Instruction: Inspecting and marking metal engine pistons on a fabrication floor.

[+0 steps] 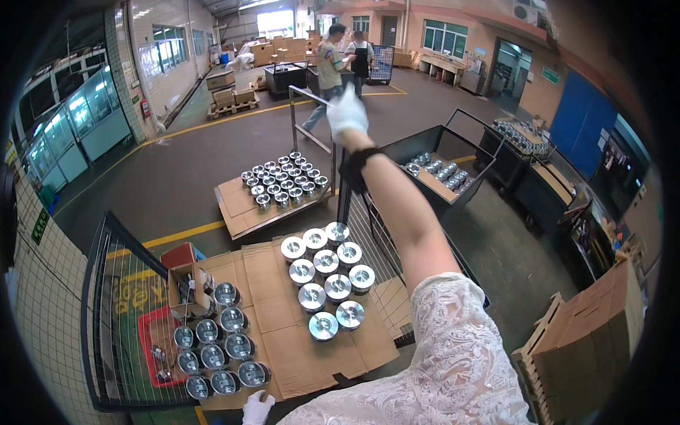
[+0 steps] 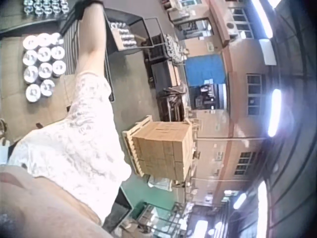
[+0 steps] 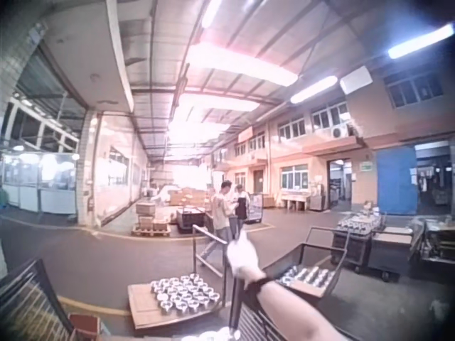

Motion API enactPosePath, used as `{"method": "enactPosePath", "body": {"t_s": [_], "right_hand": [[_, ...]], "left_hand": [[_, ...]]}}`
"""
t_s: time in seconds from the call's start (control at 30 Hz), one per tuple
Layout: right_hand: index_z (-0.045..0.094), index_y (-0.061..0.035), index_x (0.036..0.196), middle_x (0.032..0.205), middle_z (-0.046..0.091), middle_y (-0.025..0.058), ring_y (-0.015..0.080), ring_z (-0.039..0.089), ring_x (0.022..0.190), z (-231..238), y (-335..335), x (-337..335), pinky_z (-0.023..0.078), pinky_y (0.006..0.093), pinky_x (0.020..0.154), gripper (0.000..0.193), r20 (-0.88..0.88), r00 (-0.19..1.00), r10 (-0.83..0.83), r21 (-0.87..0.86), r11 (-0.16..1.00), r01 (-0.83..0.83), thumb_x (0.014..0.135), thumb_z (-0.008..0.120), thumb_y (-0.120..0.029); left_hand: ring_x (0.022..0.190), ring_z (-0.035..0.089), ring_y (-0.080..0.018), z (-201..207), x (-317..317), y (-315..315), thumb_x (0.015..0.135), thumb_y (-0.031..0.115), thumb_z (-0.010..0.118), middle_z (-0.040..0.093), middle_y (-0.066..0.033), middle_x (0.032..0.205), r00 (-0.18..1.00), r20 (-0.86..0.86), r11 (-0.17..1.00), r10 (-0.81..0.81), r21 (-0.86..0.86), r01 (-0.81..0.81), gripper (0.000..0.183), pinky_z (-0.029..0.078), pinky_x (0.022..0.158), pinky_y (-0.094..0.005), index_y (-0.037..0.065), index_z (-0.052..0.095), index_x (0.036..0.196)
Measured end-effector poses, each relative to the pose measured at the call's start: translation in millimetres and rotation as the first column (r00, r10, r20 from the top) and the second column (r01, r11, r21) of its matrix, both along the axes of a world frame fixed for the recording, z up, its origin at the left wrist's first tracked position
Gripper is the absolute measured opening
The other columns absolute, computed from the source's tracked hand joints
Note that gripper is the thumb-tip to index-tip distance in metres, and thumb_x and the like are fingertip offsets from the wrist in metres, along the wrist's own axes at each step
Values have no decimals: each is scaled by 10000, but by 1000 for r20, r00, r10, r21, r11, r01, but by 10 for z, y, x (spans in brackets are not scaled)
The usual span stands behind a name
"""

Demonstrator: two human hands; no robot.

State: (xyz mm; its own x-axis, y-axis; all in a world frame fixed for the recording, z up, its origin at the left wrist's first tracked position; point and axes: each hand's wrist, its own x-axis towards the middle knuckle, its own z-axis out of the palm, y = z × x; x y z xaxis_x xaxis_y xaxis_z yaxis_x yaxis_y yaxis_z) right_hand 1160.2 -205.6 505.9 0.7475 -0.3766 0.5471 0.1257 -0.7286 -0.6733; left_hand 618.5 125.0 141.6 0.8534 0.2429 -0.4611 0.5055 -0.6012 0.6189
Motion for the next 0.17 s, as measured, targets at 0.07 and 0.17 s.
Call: {"method": "enactPosePath", "body": {"t_s": [0.07, 0.17], "right_hand": [[575, -69, 1274, 966, 677, 233, 373, 660, 945, 536, 317, -290, 525, 478, 789, 406, 198, 977, 78, -8, 997, -78, 903, 503, -218], [569, -93, 1286, 960, 678, 223, 357, 668, 942, -40, 849, -364, 535, 460, 774, 406, 185, 927, 327, -250, 928, -278, 902, 519, -219]], "left_hand": [[1086, 627, -374, -50, 93, 152, 796, 430, 652, 656, -209, 1167, 999, -14, 995, 42, 93, -40, 543, 491, 960, -428, 26, 671, 1159], [1103, 608, -389, -137, 260, 286, 816, 436, 641, 645, -227, 1177, 999, 29, 993, 13, 118, -17, 528, 466, 984, -435, 42, 668, 1167]]}}
